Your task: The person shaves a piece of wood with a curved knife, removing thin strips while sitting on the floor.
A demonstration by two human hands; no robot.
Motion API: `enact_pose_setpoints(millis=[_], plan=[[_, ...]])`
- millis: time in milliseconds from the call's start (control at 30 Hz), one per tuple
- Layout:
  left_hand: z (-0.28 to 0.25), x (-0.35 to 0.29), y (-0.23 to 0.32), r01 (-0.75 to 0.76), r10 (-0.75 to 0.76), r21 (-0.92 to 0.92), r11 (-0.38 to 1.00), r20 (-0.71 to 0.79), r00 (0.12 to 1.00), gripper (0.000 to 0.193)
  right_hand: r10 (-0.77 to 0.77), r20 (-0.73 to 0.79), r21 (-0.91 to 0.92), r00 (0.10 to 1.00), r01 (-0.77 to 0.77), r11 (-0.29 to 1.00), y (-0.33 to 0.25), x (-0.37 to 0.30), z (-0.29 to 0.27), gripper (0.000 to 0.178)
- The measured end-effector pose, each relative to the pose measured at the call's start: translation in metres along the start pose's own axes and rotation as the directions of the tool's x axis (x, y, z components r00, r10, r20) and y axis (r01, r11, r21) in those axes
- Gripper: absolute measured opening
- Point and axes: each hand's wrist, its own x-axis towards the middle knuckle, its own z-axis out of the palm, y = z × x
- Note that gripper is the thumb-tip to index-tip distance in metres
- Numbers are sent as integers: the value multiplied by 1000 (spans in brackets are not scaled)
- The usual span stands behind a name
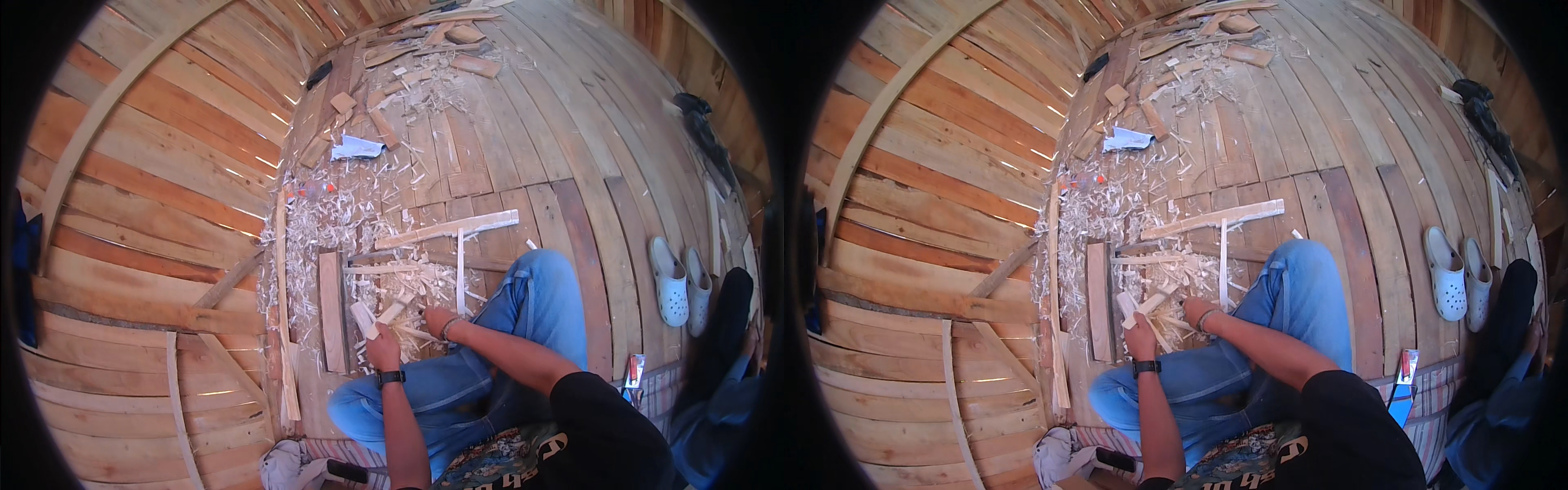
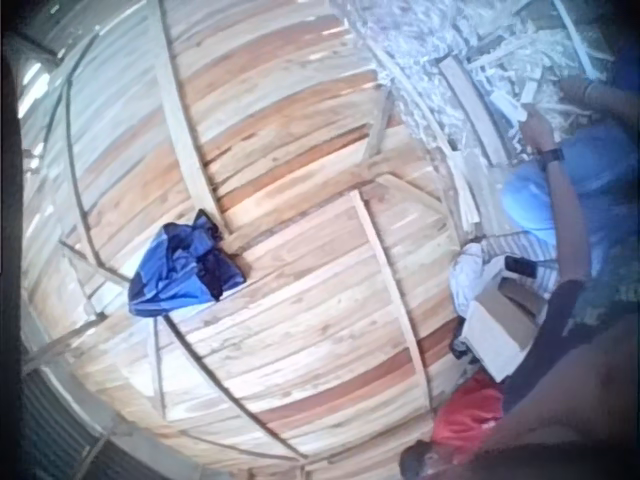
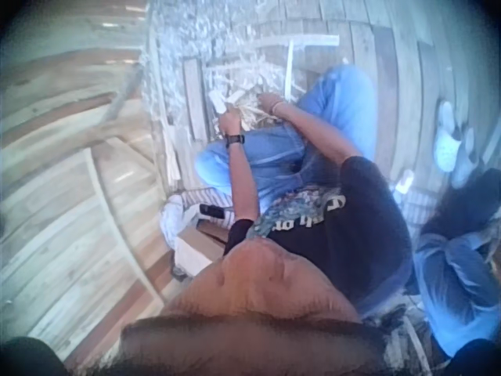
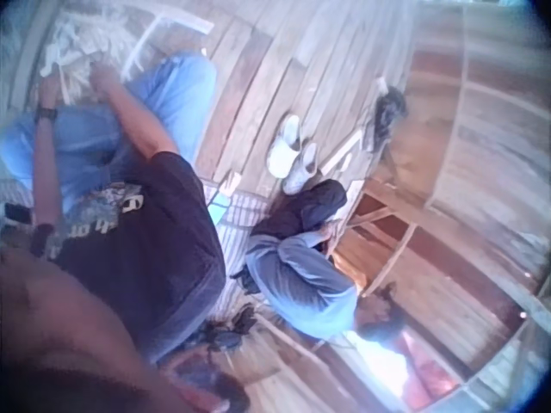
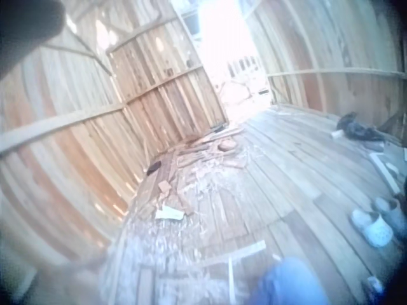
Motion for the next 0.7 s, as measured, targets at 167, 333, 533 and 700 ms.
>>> enact_pose_setpoints(millis=[167,333,533,700], plan=[[-5,-5,14,30,-31,21,999,39,999,43,15,13,42,1000,-15,999,6,-1,-6,23],[2,-5,4,17,-17,20,1000,15,1000,44,16,55,19,998,-18,1000,3,-9,-12,22],[10,-10,10,-43,41,-40,998,-48,998,48,70,-39,-21,997,-70,997,33,12,12,28],[0,-7,1,-41,42,4,999,-52,998,46,71,-21,-14,997,-72,997,12,12,15,24]])
